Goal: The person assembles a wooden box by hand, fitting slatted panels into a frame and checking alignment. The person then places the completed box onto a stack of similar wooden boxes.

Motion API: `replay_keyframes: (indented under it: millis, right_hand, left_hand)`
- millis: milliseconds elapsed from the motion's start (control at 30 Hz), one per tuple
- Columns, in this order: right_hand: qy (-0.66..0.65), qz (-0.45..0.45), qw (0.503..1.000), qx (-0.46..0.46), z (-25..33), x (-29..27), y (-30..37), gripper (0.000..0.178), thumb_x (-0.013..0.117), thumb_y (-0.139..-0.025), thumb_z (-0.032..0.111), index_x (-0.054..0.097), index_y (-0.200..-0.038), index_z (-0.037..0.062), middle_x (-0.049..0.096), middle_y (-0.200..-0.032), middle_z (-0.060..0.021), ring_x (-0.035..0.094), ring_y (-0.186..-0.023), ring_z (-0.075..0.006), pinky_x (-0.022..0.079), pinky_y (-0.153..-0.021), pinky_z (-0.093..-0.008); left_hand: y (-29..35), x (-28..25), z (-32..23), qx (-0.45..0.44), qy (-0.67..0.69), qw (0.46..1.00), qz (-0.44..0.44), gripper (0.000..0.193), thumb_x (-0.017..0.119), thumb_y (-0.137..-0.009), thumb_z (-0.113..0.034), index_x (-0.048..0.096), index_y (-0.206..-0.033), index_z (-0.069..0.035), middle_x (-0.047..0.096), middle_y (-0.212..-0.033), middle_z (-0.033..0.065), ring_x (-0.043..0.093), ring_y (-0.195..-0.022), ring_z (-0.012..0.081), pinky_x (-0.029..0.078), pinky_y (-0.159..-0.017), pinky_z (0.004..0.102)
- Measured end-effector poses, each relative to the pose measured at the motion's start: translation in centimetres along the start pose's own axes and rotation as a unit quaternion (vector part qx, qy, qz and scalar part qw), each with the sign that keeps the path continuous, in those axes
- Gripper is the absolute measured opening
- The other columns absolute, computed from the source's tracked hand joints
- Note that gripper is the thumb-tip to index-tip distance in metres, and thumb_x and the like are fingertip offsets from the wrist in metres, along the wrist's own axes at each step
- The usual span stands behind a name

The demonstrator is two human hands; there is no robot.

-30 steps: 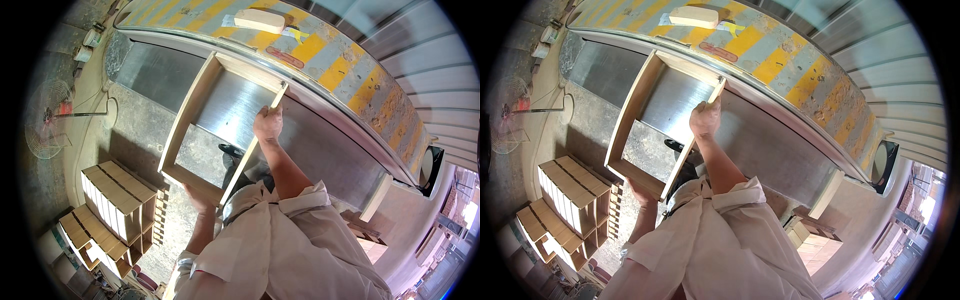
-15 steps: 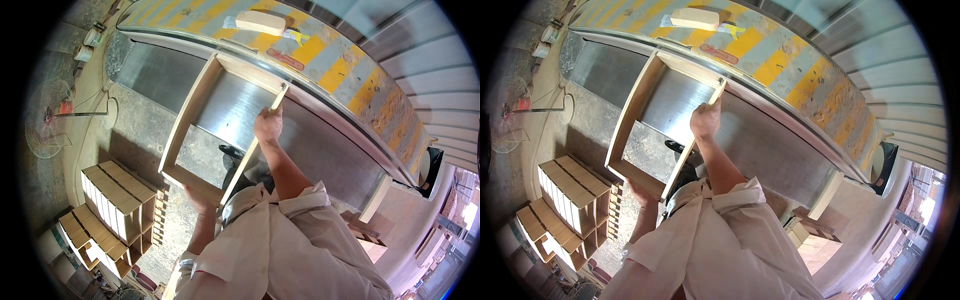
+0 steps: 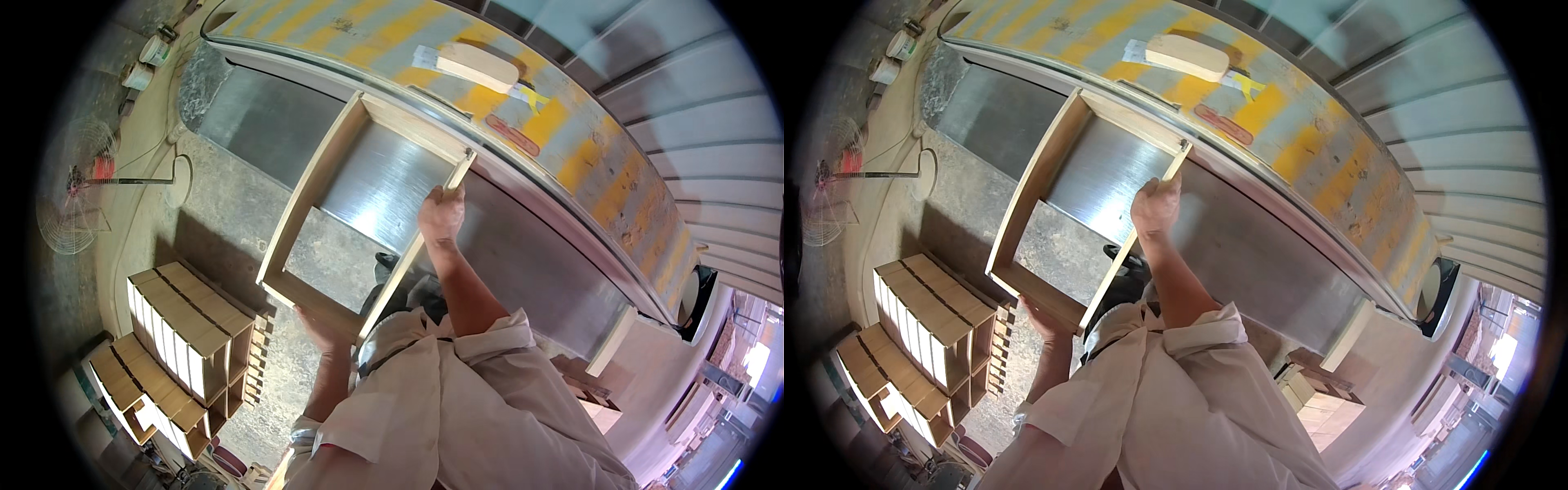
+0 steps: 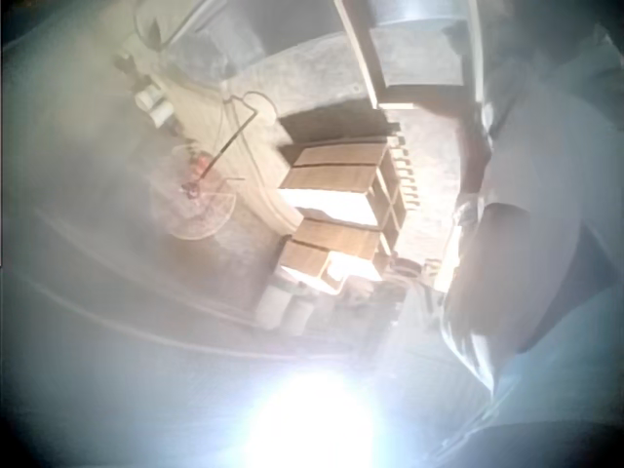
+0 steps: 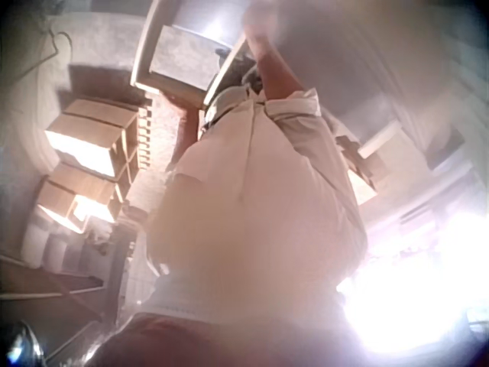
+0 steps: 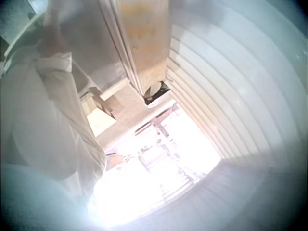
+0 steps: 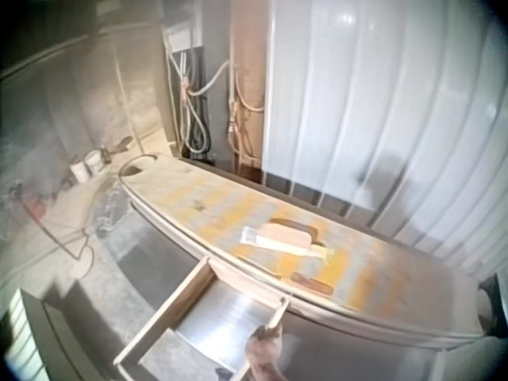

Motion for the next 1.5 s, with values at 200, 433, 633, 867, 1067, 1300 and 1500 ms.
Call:
replay_keyframes:
  millis: [200,433,633,867,1067,1300,1500]
  right_hand:
    - [0.003,-0.005,1.0,0.01,2.9,4.0,0.5,0.054,0.052,-0.09,0.016,0.037,-0.132,-0.0132,0.059,-0.113,-0.0317,0.058,-0.105,-0.0445,0.046,-0.09,-0.0472]
    - [0.005,0.004,1.0,0.01,4.7,7.5,0.7,0.055,0.052,-0.089,0.016,0.035,-0.133,-0.0129,0.06,-0.112,-0.031,0.059,-0.103,-0.0441,0.047,-0.09,-0.0471]
    - [0.007,-0.058,0.997,-0.043,5.9,7.0,0.8,0.027,0.052,-0.086,0.013,0.052,-0.101,-0.0087,0.063,-0.085,-0.0289,0.063,-0.08,-0.0455,0.05,-0.073,-0.0472]
    - [0.022,0.0,1.0,0.001,5.0,7.7,0.4,0.046,0.052,-0.089,0.016,0.042,-0.124,-0.0117,0.063,-0.098,-0.0292,0.062,-0.093,-0.0449,0.048,-0.085,-0.0496]
    - [0.032,0.006,0.999,-0.003,5.5,7.7,0.5,0.043,0.052,-0.089,0.015,0.043,-0.121,-0.0131,0.062,-0.099,-0.0312,0.062,-0.094,-0.0456,0.048,-0.084,-0.0496]
    - [0.014,-0.005,1.0,-0.02,5.4,7.6,0.4,0.04,0.052,-0.088,0.014,0.046,-0.118,-0.0121,0.062,-0.098,-0.0324,0.061,-0.094,-0.0465,0.048,-0.085,-0.05]
    - [0.029,-0.039,0.998,-0.034,5.2,6.9,0.3,0.03,0.053,-0.085,0.012,0.052,-0.104,-0.011,0.063,-0.091,-0.0309,0.063,-0.087,-0.0454,0.049,-0.078,-0.0478]
  left_hand:
    - [-3.9,0.4,-3.6,0.034,-0.049,0.998,0.015,0.061,0.04,-0.097,-0.056,0.042,-0.137,-0.01,0.048,-0.131,0.0072,0.047,-0.119,0.0232,0.037,-0.103,0.0391]
    - [-7.6,-1.6,-6.0,0.123,-0.227,0.966,0.013,0.059,0.037,-0.099,-0.054,0.041,-0.138,-0.01,0.048,-0.132,0.0066,0.046,-0.119,0.0224,0.037,-0.104,0.0377]
    - [-8.8,-3.1,-4.7,0.061,-0.085,0.995,0.001,0.058,0.033,-0.101,-0.051,0.039,-0.141,-0.009,0.046,-0.136,0.006,0.044,-0.122,0.0216,0.033,-0.107,0.036]
    - [-7.5,-1.3,-5.0,0.02,-0.079,0.996,-0.03,0.059,0.033,-0.101,-0.052,0.038,-0.142,-0.009,0.043,-0.14,0.0058,0.042,-0.126,0.0214,0.03,-0.109,0.0357]
    - [-6.3,1.1,-5.1,-0.023,0.032,0.999,-0.022,0.06,0.031,-0.102,-0.051,0.035,-0.143,-0.007,0.041,-0.141,0.0076,0.04,-0.127,0.0222,0.028,-0.11,0.0359]
    - [-6.2,1.1,-5.2,-0.013,0.02,0.999,-0.028,0.06,0.034,-0.1,-0.052,0.034,-0.144,-0.011,0.041,-0.141,0.0078,0.041,-0.127,0.0233,0.03,-0.109,0.0376]
    - [-5.8,0.4,-5.1,-0.01,-0.026,0.998,-0.052,0.062,0.03,-0.102,-0.053,0.033,-0.144,-0.008,0.041,-0.139,0.0085,0.041,-0.126,0.0238,0.03,-0.109,0.0365]
Point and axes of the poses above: each hand's wrist, its own y-axis away from the middle knuckle, its own x-axis out of the palm, z = x × y, the point moved 9 cm from there along -y, towards the middle knuckle
